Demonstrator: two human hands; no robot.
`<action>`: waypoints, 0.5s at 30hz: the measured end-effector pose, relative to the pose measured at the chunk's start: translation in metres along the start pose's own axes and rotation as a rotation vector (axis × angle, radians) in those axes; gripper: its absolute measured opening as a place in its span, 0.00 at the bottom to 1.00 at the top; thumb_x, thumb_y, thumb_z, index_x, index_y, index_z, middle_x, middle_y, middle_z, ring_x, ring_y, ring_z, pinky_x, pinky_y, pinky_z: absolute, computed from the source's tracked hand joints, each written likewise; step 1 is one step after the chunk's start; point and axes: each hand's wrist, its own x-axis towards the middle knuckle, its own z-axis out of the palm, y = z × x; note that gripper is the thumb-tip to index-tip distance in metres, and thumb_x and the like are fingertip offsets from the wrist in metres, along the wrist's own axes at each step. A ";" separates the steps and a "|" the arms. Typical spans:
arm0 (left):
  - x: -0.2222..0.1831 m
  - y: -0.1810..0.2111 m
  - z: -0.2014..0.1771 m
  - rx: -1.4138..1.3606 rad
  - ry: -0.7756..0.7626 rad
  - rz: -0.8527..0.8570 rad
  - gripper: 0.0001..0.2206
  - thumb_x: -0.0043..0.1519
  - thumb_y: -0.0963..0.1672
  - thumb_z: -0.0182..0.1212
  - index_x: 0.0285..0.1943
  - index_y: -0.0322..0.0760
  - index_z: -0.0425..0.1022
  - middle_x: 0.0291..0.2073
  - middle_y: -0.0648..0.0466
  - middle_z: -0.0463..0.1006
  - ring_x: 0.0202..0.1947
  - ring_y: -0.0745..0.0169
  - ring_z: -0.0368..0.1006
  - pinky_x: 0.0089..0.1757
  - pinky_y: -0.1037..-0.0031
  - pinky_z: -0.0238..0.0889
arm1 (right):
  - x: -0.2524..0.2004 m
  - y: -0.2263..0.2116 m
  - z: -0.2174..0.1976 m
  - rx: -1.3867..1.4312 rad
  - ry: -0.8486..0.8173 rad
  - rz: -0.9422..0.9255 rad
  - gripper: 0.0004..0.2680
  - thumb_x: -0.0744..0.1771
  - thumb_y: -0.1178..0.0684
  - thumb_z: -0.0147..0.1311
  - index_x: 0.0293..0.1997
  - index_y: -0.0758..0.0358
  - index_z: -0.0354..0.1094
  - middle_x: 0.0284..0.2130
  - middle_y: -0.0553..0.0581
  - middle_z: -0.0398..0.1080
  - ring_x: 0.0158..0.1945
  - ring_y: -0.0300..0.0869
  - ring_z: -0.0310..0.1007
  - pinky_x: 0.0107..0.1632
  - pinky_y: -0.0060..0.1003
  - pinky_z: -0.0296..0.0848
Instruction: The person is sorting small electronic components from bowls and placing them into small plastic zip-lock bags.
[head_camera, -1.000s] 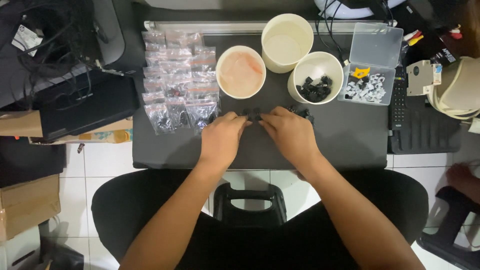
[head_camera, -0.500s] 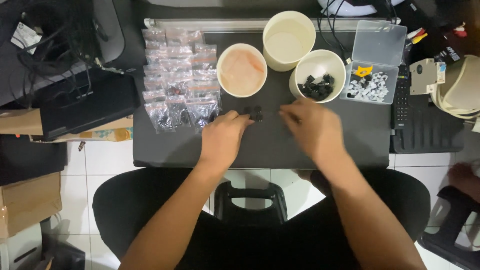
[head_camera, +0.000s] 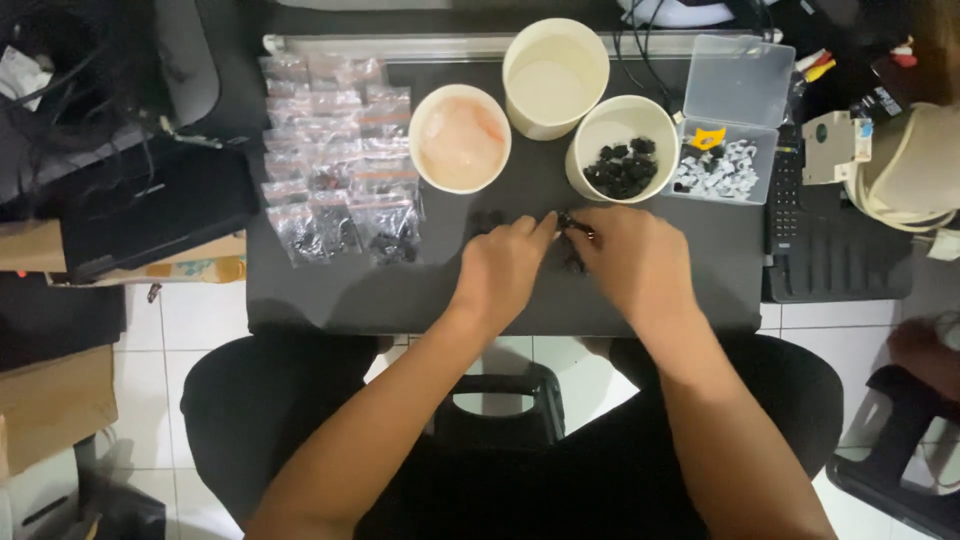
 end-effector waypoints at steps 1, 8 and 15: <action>0.004 -0.001 0.008 -0.002 -0.004 0.006 0.13 0.62 0.39 0.61 0.53 0.48 0.80 0.27 0.64 0.75 0.21 0.73 0.71 0.22 0.80 0.63 | 0.002 -0.001 0.002 0.002 -0.002 0.007 0.07 0.67 0.50 0.59 0.48 0.49 0.80 0.30 0.51 0.78 0.36 0.50 0.82 0.39 0.48 0.81; 0.013 -0.002 0.002 -0.160 -0.126 -0.042 0.13 0.63 0.37 0.58 0.54 0.42 0.78 0.31 0.59 0.76 0.24 0.69 0.74 0.25 0.79 0.66 | 0.008 -0.002 0.017 -0.031 0.067 -0.031 0.06 0.69 0.51 0.56 0.47 0.47 0.80 0.28 0.51 0.78 0.34 0.48 0.81 0.37 0.45 0.81; 0.000 -0.008 -0.009 -0.225 -0.216 -0.002 0.09 0.63 0.37 0.57 0.48 0.38 0.80 0.31 0.55 0.75 0.27 0.63 0.75 0.27 0.74 0.69 | 0.007 -0.007 0.010 0.063 -0.078 -0.012 0.06 0.68 0.54 0.57 0.47 0.50 0.79 0.32 0.52 0.80 0.38 0.48 0.82 0.40 0.44 0.81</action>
